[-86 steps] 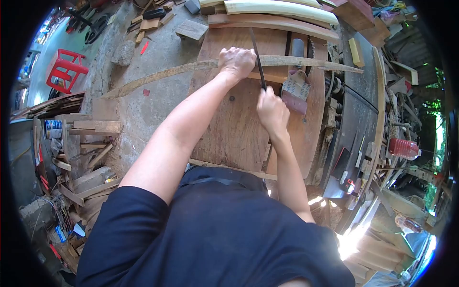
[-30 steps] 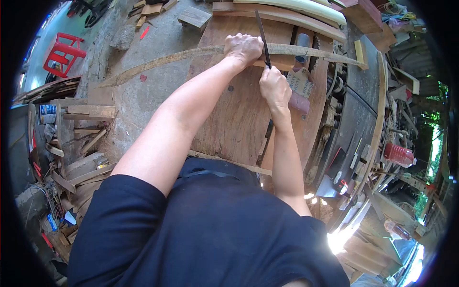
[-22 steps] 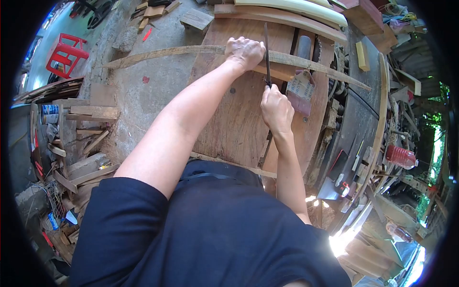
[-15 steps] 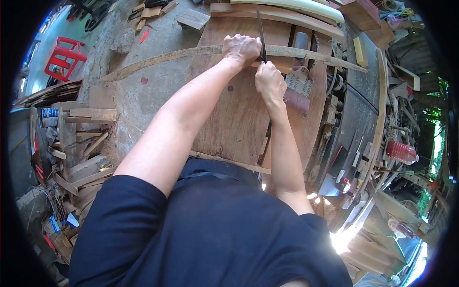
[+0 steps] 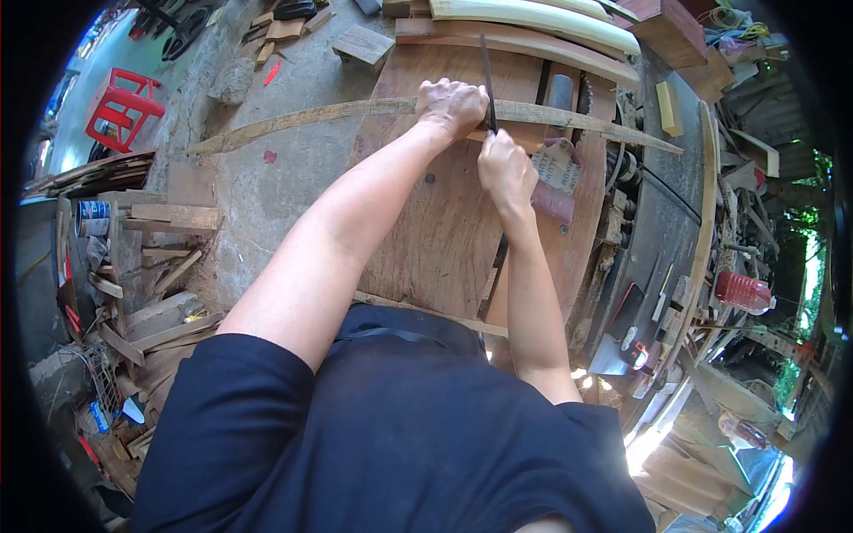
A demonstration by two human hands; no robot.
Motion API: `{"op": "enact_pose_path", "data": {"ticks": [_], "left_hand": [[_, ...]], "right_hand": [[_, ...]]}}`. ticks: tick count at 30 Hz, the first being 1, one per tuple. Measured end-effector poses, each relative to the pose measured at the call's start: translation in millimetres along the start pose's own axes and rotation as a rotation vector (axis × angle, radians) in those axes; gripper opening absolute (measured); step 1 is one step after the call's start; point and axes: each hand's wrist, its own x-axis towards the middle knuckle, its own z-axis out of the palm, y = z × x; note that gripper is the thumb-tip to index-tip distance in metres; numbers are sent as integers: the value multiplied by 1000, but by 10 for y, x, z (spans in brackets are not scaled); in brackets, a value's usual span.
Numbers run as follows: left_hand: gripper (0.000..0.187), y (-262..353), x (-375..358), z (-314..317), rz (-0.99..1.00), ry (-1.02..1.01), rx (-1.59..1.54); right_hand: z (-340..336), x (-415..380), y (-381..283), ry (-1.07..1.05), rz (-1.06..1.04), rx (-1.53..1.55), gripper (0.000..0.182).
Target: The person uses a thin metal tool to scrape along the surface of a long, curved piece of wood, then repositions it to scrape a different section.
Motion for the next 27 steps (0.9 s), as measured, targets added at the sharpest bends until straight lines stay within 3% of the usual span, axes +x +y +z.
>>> {"op": "enact_pose_path", "data": {"ticks": [6, 11, 17, 22, 25, 27], "left_hand": [[49, -16, 12, 19, -16, -19, 9], [49, -7, 4, 5, 13, -10, 14], [49, -24, -15, 24, -12, -17, 2], [49, -1, 10, -13, -21, -9, 17], [49, 45, -3, -28, -30, -35, -17], [49, -20, 16, -47, -66, -32, -34]], "right_hand": [[-145, -408, 73, -89, 26, -16, 36], [21, 35, 2, 16, -7, 37, 37], [-115, -508, 118, -101, 29, -21, 37], [-26, -17, 0, 13, 3, 54, 38], [-69, -197, 50, 31, -12, 13, 38], [-170, -484, 91, -104, 34, 5, 37]]}}
